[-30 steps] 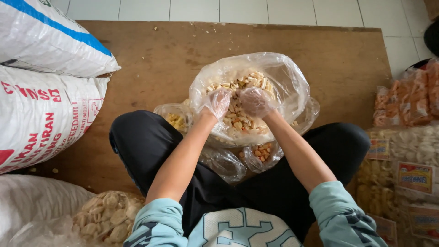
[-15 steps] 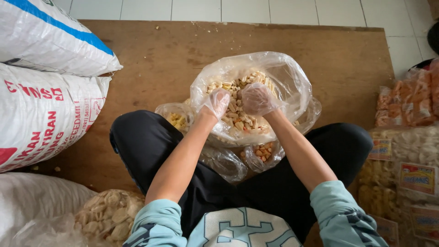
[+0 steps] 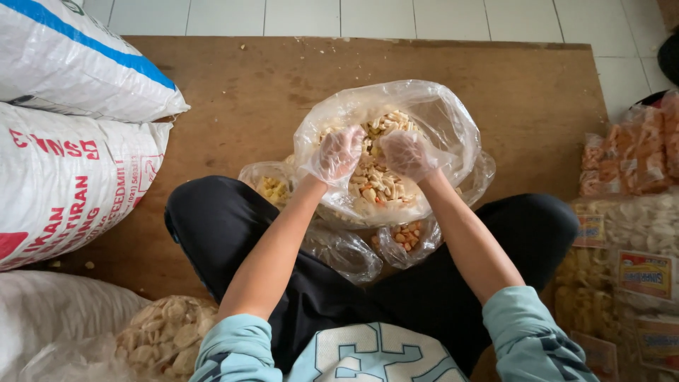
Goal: Portioning and bagging snacks from a large bulk container into smaller individual plastic bags.
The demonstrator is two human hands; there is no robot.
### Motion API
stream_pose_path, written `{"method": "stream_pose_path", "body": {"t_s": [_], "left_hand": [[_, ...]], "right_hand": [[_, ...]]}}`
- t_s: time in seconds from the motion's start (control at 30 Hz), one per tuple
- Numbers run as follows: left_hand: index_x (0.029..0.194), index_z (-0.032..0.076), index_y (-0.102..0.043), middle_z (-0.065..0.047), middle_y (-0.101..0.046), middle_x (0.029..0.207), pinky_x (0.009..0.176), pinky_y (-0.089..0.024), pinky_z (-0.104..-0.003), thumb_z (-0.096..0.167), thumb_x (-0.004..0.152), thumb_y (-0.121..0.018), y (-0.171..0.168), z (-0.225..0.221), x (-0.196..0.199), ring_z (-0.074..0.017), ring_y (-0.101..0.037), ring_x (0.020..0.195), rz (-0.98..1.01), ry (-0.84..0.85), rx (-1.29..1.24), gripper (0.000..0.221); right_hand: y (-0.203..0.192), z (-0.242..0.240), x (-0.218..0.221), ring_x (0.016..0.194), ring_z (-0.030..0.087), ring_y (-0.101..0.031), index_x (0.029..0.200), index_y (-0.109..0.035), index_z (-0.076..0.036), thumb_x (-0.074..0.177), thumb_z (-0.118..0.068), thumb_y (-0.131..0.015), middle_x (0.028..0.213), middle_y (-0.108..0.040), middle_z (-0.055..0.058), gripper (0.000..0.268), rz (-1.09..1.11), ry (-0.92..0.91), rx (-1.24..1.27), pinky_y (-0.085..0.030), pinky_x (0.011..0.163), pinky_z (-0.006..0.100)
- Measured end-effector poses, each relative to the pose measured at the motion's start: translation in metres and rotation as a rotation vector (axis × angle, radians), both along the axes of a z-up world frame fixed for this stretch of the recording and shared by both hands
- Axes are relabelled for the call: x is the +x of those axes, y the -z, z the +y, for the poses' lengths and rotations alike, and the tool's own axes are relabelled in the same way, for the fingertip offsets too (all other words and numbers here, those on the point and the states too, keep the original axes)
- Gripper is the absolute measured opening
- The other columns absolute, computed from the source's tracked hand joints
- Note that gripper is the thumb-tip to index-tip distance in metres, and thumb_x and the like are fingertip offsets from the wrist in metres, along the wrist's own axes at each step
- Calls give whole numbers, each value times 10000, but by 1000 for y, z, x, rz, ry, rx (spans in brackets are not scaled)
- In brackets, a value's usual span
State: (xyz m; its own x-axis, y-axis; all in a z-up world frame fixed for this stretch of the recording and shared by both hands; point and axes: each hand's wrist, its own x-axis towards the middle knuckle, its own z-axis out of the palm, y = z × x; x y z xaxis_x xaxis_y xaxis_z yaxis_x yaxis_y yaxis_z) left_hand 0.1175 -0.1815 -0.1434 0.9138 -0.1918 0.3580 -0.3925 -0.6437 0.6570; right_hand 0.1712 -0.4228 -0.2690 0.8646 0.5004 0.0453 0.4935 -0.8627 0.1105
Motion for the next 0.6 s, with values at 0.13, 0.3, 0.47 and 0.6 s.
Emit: {"method": "stream_pose_path", "body": {"t_s": [0.13, 0.3, 0.47, 0.6], "left_hand": [[1088, 228, -703, -63, -738, 977, 531, -615, -366, 243, 988, -578, -41, -6, -17, -265, -723, 621, 309, -53, -338, 160], [1143, 215, -722, -135, -756, 1099, 887, -591, -508, 161, 953, -607, -100, -11, -53, -373, -723, 1054, 360, -16, -447, 229], [1150, 263, -745, -70, -781, 1088, 955, -578, -458, 180, 918, -705, -106, -12, -53, -314, -722, 1092, 327, -164, -380, 250], [1106, 258, -772, -35, -797, 1027, 894, -618, -418, 202, 897, -746, -104, -11, -52, -254, -756, 1020, 375, -217, -399, 218]], "right_hand": [[-147, 32, -38, 922, 256, -685, 1014, -668, -230, 953, -386, -610, 885, -671, 4, 177, 294, 76, 343, -520, 827, 399], [-210, 47, -68, 1038, 403, -685, 1361, -626, -222, 929, -269, -688, 1051, -710, 189, 439, 524, 142, 732, -543, 853, 506], [-197, 50, -64, 824, 164, -718, 1239, -656, -302, 957, -444, -687, 760, -724, -37, 317, 559, 156, 901, -553, 766, 341], [-173, 36, -59, 850, 240, -716, 1221, -647, -113, 1014, -365, -664, 844, -714, 108, 326, 449, 168, 977, -566, 780, 429]]}}
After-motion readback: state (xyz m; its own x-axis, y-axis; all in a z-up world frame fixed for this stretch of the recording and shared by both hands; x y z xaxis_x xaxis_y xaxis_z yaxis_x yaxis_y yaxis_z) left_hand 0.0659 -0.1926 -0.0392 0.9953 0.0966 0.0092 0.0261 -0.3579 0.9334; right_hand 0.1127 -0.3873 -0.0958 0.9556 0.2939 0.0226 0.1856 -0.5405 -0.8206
